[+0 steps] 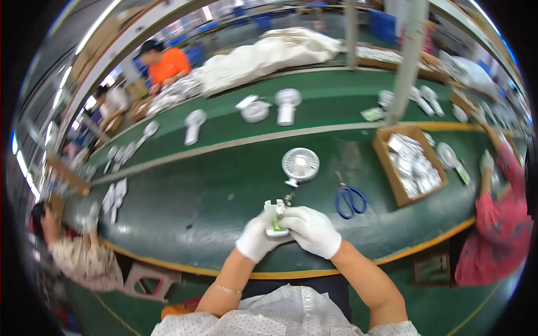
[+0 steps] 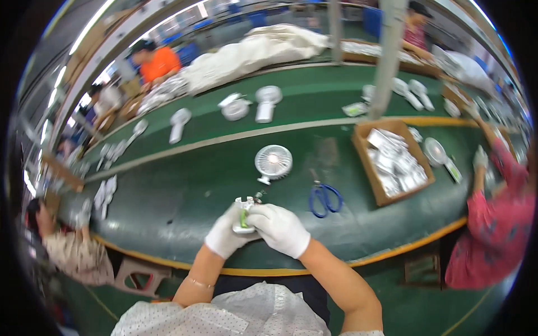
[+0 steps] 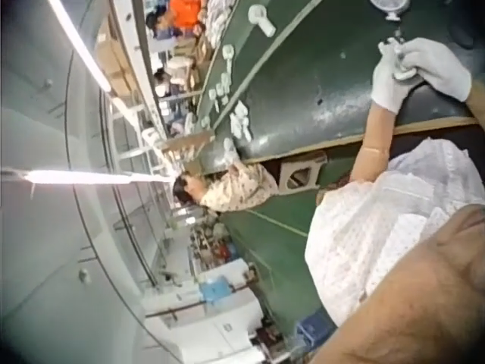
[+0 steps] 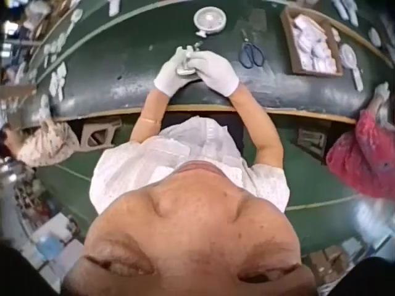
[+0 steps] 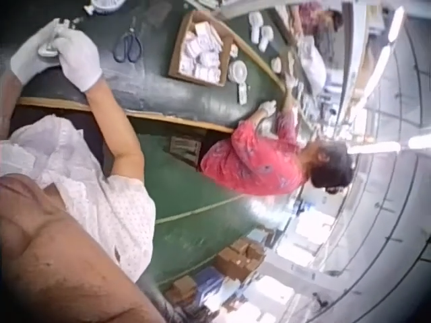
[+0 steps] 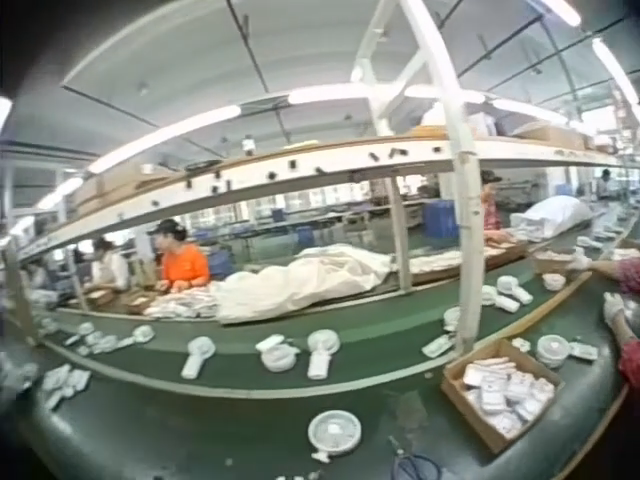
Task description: The person assembles portable fans by attaching the fan head and motor to the handle casing, connecting the internal battery and wiring components by hand, testing the fan operation, and fitting the casing pieces together.
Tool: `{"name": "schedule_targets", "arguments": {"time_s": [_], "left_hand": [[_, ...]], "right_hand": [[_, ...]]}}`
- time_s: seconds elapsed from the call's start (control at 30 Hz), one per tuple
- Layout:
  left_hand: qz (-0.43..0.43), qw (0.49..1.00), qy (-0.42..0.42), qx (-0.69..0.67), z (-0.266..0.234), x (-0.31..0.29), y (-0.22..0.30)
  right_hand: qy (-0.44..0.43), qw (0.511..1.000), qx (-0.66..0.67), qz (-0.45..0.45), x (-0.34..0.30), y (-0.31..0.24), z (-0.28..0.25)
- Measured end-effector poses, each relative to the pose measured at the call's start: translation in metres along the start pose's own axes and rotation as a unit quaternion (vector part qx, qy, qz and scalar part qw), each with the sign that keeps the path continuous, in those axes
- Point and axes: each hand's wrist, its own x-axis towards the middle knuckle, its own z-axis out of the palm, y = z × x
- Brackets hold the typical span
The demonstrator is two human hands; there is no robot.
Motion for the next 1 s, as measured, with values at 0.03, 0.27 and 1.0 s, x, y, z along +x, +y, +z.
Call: {"name": "schedule_targets", "arguments": {"time_s": [0.03, 0.27, 1.0], "left_hand": [[0.001, 0.999, 0.008, 0.037, -0.004, 0.001, -0.003], [0.139, 0.986, 0.041, 0.08, -0.02, -0.006, 0.003], [0.109, 0.978, 0.076, 0.159, -0.025, -0.013, 0.0]], "right_hand": [[-0.022, 1.0, -0.002, -0.016, 0.002, -0.001, 0.002], [0.043, 0.941, 0.151, 0.299, 0.0, -0.004, 0.007], [0.184, 0.702, 0.518, 0.454, 0.011, -0.037, -0.015]]}}
